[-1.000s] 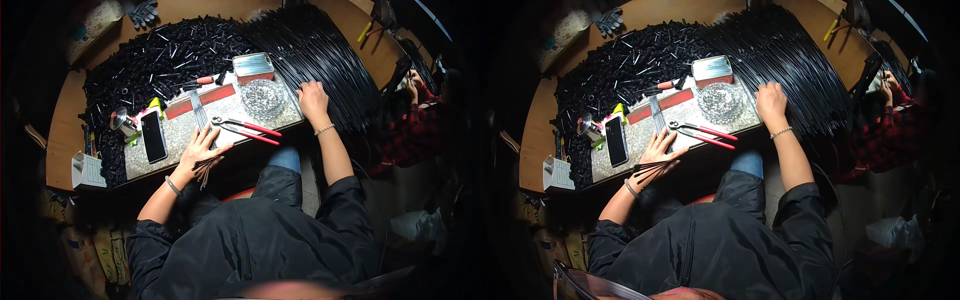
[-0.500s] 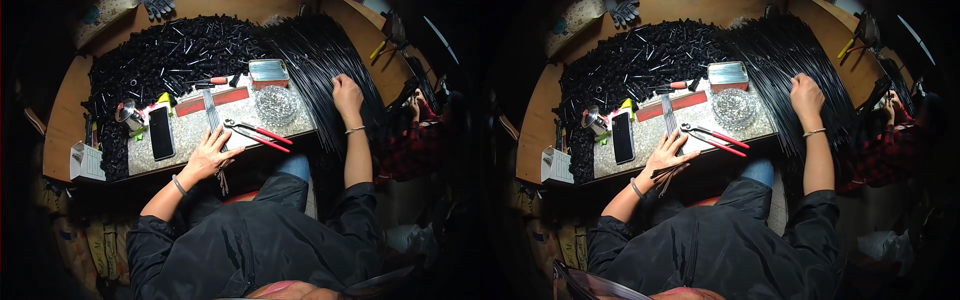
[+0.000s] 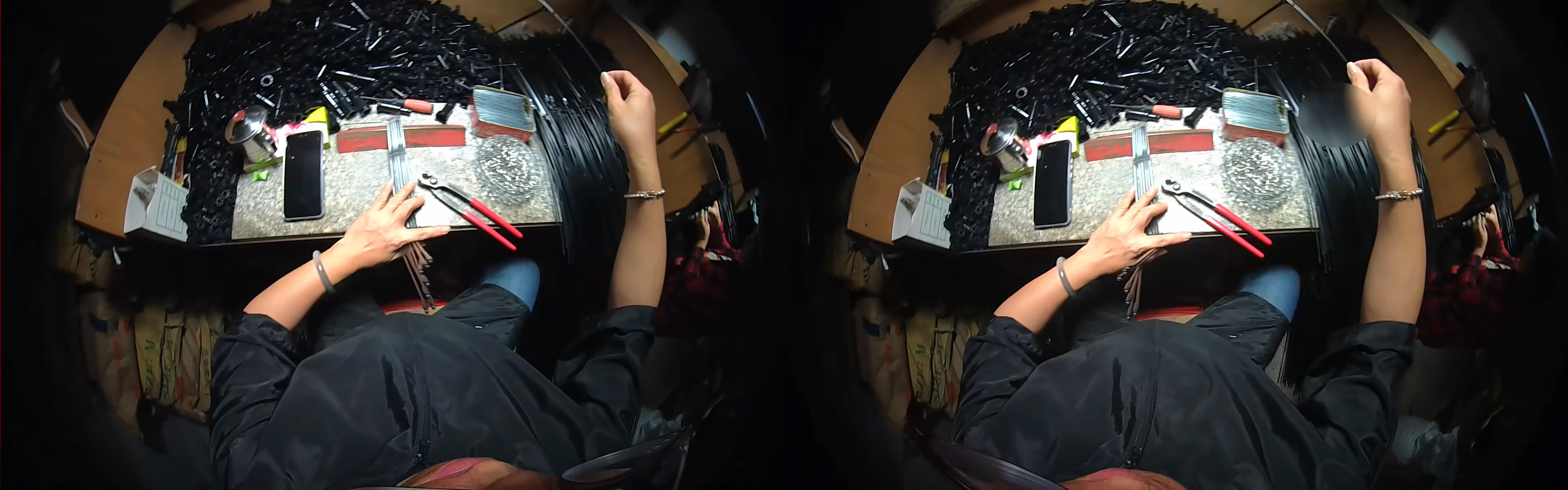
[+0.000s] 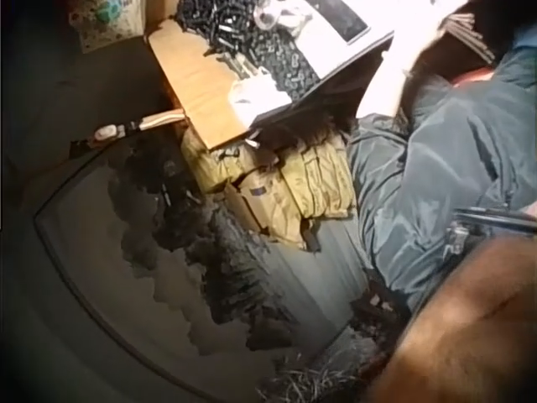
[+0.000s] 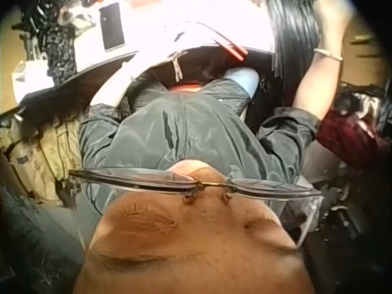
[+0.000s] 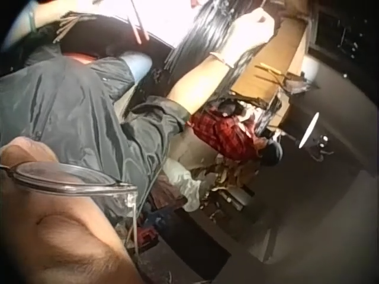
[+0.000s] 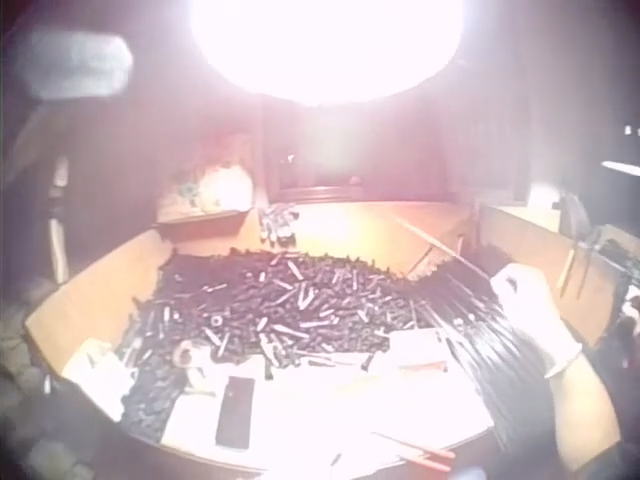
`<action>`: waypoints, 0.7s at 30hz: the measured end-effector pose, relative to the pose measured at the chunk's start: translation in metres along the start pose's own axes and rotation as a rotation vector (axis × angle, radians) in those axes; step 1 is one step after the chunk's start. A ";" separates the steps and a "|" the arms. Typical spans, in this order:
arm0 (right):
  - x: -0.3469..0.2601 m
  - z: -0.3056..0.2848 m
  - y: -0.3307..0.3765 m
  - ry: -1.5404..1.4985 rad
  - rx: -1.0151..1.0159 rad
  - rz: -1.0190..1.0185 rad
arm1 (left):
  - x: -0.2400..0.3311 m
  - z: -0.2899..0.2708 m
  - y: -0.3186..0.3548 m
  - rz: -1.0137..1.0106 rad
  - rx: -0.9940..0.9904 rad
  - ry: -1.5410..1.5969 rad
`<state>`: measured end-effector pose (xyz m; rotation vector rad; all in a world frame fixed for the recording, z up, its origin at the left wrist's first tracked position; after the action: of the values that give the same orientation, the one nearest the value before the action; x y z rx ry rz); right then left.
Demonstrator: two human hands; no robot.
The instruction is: Assembling cables by attaching connectors and using pliers to secure components.
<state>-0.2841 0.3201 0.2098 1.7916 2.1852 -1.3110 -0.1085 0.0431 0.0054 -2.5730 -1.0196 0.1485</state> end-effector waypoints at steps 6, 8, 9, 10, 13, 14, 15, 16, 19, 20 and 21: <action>-0.014 0.026 0.037 -0.343 -0.121 -0.002 | -0.007 0.012 0.010 -0.046 -0.001 -0.005; -0.022 0.033 0.079 -0.368 -0.145 0.038 | -0.010 0.012 0.017 -0.075 0.024 0.066; -0.020 0.034 0.104 -0.381 -0.173 0.089 | -0.011 0.013 0.016 -0.071 0.024 0.076; -0.017 0.040 0.130 -0.383 -0.153 0.058 | -0.013 0.013 0.015 -0.074 0.044 0.103; -0.001 0.055 0.208 -0.250 -0.187 0.017 | -0.014 0.008 0.012 -0.083 0.045 0.164; 0.001 0.063 0.230 -0.303 -0.205 0.044 | -0.014 0.006 0.011 -0.094 0.057 0.187; 0.005 0.068 0.249 -0.298 -0.243 0.043 | -0.015 0.005 0.010 -0.101 0.072 0.213; 0.004 0.073 0.265 -0.250 -0.290 0.068 | -0.016 0.006 0.011 -0.105 0.067 0.216; 0.014 0.093 0.299 -0.335 -0.304 0.069 | -0.018 0.005 0.012 -0.115 0.104 0.209; 0.020 0.101 0.305 -0.356 -0.304 0.040 | -0.018 0.002 0.010 -0.114 0.114 0.211; 0.024 0.108 0.310 -0.378 -0.305 0.011 | -0.018 0.001 0.010 -0.115 0.124 0.212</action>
<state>-0.0889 0.2691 -0.0498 1.3224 2.0286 -1.1266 -0.1155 0.0246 0.0006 -2.3538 -1.0399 -0.0866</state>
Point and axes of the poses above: each hand's wrist, its own y-axis away from the middle knuckle, its own z-axis out of the palm, x = y × z, the point moved 6 cm from there along -y, towards the middle knuckle, and after that the axes turned 3 degrees about z, right-handed, at the moved point
